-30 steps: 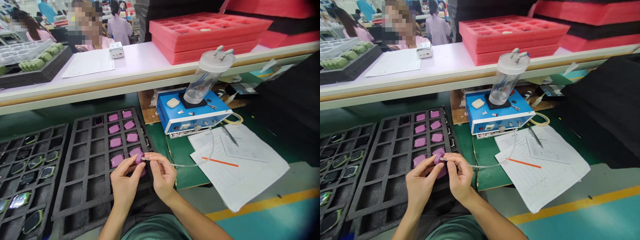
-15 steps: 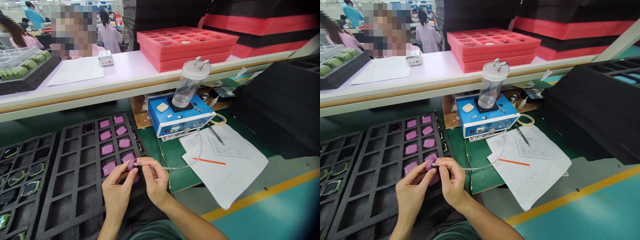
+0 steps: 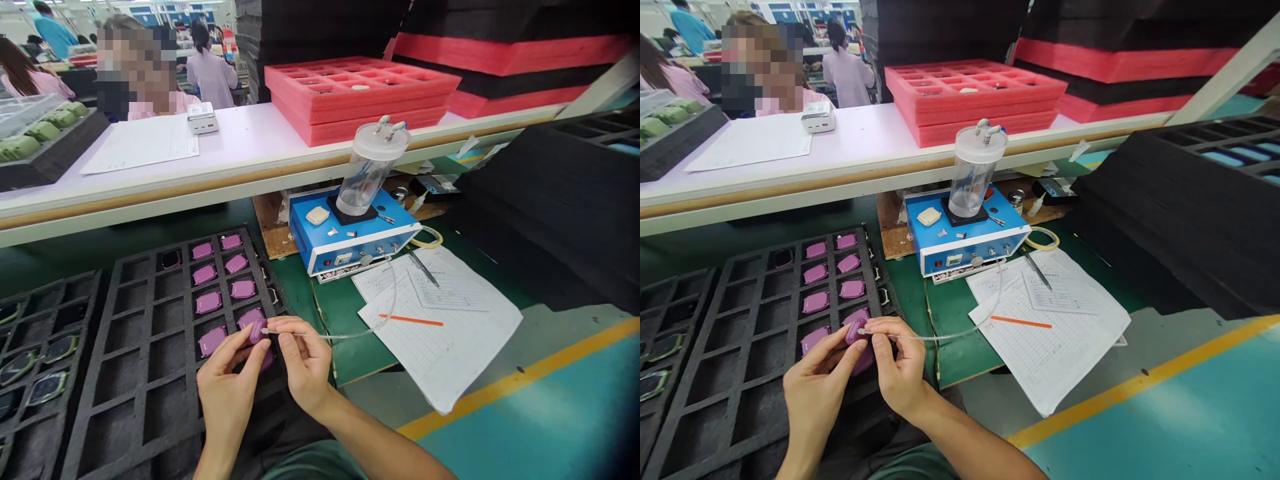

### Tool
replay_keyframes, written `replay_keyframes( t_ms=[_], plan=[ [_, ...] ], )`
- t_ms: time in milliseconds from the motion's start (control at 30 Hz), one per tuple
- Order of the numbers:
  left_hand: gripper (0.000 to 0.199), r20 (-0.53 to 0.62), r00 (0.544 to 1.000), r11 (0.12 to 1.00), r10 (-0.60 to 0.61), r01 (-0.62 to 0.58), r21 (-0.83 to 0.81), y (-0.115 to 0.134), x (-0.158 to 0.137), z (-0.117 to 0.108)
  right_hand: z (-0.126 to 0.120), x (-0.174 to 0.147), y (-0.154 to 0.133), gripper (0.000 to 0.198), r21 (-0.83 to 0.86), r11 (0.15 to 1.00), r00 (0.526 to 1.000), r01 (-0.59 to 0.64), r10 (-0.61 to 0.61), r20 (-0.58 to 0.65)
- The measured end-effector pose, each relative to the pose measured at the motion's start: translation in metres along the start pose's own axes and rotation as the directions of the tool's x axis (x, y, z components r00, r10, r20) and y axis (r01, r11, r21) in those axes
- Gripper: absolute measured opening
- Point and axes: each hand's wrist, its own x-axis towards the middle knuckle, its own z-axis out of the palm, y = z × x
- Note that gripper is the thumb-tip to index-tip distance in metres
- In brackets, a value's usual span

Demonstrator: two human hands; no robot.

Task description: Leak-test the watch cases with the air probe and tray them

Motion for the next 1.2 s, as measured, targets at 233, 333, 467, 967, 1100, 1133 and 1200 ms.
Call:
replay_keyframes(
  t_ms=[233, 333, 467, 967, 1100, 1133, 1200],
  plan=[
    [0.032, 0.003, 1.000, 1.000, -0.001, 0.001, -0.007, -0.001, 0.002, -0.003, 0.000, -0.001, 0.002, 0.017, -0.019, 1.000, 1.000, 0.003, -0.003, -0.004],
    [0.032, 0.013, 1.000, 1.000, 0.006, -0.006, -0.001, -0.002, 0.002, -0.001, 0.001, 0.000, 0.002, 0.017, -0.043, 0.999, 1.000, 0.004, -0.004, -0.013],
    [0.029, 0.011, 0.999, 0.999, 0.030, -0.030, 0.033, -0.001, -0.004, 0.005, -0.001, -0.002, -0.001, 0.017, -0.039, 0.999, 1.000, 0.004, -0.005, -0.012],
    [0.031, 0.504, 0.860, 0.703, -0.078, -0.311, 0.640, 0.042, 0.009, -0.160, -0.008, -0.020, -0.006, 0.013, -0.079, 0.990, 0.984, -0.119, 0.107, -0.140],
    [0.027, 0.334, 0.943, 0.597, 0.013, -0.275, 0.754, 0.049, 0.045, -0.145, -0.008, -0.019, -0.003, 0.016, -0.107, 0.984, 0.984, -0.143, 0.130, -0.124],
    [0.025, 0.302, 0.953, 0.560, 0.024, -0.263, 0.785, 0.054, 0.060, -0.135, -0.008, -0.020, -0.004, 0.017, -0.109, 0.982, 0.982, -0.156, 0.142, -0.122],
    [0.021, 0.258, 0.966, 0.495, 0.019, -0.233, 0.837, 0.067, 0.090, -0.109, -0.010, -0.025, -0.010, 0.017, -0.109, 0.977, 0.977, -0.181, 0.167, -0.129]
  ],
)
